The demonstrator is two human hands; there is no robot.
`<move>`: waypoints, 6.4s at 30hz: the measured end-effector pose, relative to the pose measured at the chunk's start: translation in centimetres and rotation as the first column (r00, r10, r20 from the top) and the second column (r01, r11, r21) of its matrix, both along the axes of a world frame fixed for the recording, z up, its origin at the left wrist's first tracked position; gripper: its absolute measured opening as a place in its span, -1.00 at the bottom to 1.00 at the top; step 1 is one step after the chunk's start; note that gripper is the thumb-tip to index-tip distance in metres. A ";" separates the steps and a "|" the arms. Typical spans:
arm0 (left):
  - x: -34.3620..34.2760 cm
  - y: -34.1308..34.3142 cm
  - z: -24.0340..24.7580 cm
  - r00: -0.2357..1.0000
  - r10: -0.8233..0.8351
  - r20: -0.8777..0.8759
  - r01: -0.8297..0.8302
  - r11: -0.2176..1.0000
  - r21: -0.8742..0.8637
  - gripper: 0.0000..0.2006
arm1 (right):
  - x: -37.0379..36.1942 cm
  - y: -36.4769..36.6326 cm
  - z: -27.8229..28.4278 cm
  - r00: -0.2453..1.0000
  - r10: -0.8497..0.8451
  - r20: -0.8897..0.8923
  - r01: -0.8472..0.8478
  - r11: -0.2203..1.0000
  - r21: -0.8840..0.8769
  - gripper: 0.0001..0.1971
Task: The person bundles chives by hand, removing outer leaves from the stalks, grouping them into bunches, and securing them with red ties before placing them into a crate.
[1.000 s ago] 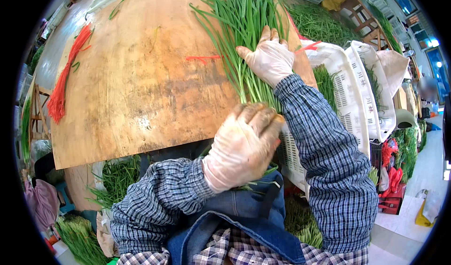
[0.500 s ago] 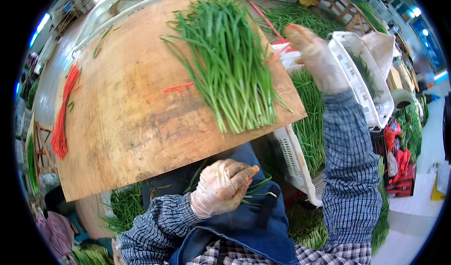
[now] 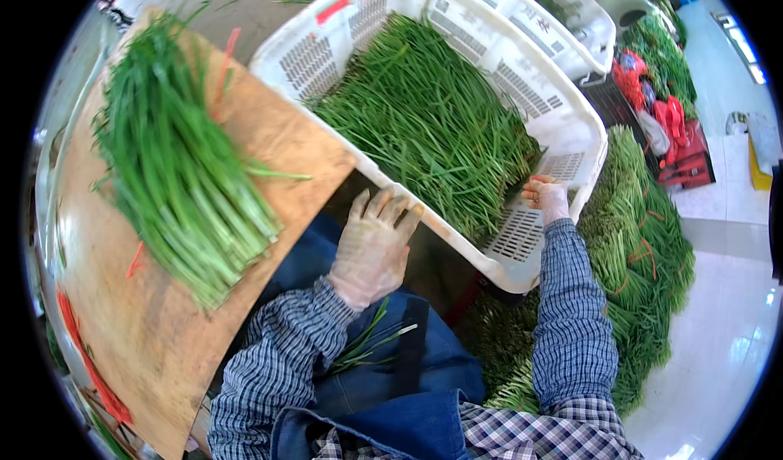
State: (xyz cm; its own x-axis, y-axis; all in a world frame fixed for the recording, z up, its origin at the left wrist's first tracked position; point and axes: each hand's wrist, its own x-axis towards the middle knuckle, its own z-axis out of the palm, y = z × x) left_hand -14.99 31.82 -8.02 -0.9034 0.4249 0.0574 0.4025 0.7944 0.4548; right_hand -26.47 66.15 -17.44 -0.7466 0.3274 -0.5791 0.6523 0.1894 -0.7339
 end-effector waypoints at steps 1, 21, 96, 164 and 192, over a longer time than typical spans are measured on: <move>-0.9 0.6 -1.3 1.000 -0.026 0.006 0.027 0.993 -0.111 -0.39 | 0.5 0.7 -1.9 0.999 -0.006 0.036 0.004 0.998 0.059 -0.73; -4.2 3.2 -6.3 0.995 -0.046 0.085 0.066 0.966 -0.249 -0.29 | -2.9 -4.3 -8.2 0.583 0.505 0.636 -0.811 0.407 0.420 -0.17; -4.3 3.0 -6.6 0.997 -0.044 0.061 0.054 0.985 -0.166 -0.29 | -6.1 -4.6 -3.8 0.488 0.613 0.621 -0.818 0.570 0.080 -0.13; 35.3 -13.5 18.4 0.281 0.790 0.546 -0.593 -0.304 0.745 -0.63 | 35.3 -38.0 20.6 0.247 0.923 -0.296 -0.145 -0.267 -0.953 -0.67; 37.9 -16.0 16.6 0.477 0.783 0.400 -0.369 -0.235 0.899 -0.50 | 35.1 -47.9 25.7 0.219 0.684 -0.695 -0.759 -0.328 -0.562 -0.49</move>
State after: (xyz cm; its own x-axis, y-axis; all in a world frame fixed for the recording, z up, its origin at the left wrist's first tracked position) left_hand 22.88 15.78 8.58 -0.5413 -0.8403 0.0310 0.2621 -0.1336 0.9557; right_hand 8.66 18.25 8.29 -0.0574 -0.9955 0.0759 0.4491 -0.0937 -0.8886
